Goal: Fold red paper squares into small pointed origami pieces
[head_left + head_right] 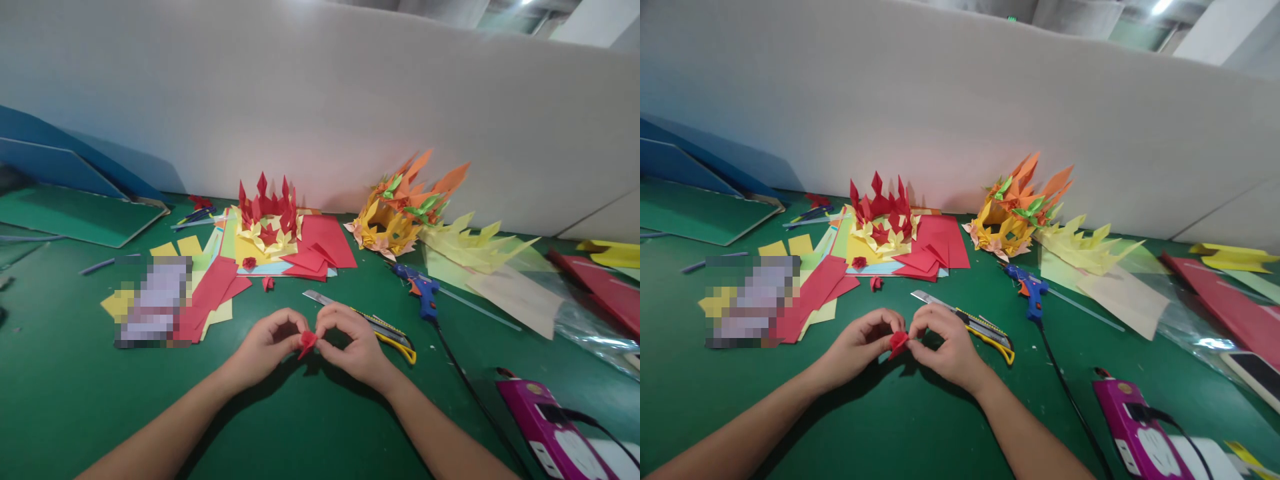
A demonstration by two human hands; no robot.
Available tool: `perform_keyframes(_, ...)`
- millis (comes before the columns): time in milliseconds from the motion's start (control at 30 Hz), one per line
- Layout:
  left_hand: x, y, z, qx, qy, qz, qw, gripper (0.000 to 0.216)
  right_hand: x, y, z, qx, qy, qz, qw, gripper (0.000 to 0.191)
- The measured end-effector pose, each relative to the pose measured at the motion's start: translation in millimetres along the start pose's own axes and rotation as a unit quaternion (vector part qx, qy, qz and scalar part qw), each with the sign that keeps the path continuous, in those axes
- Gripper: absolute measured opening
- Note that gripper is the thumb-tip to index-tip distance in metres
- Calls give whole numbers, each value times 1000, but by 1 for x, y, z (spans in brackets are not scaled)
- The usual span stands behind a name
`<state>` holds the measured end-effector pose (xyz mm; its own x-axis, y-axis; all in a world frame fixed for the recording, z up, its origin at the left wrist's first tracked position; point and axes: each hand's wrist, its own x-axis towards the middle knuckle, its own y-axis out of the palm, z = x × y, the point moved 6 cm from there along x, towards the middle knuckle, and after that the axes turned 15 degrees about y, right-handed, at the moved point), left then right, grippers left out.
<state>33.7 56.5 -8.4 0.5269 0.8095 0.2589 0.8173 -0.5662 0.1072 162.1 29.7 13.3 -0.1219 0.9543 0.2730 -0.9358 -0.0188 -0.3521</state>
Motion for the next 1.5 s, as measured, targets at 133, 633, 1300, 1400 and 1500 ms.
perform_keyframes(133, -1, -3, 4, 26, -36, -8, 999, 20, 0, 1, 1, -16, -8, -9, 1000, 11)
perform_keyframes(633, -2, -4, 6, 31, -57, -36, 997, 10, 1, 2, -10, 27, 61, -14, 998, 5)
perform_keyframes(1300, -4, -13, 11, 69, -92, -88, 989, 14, 2, 16, -42, 237, 340, 26, 910, 21)
perform_keyframes(1400, -5, -12, 11, 61, -123, -92, 986, 14, 1, 18, -41, 229, 353, 46, 906, 18)
perform_keyframes(1500, -5, -6, 10, 35, -141, -89, 985, 17, 1, 20, -42, 218, 360, 76, 904, 14)
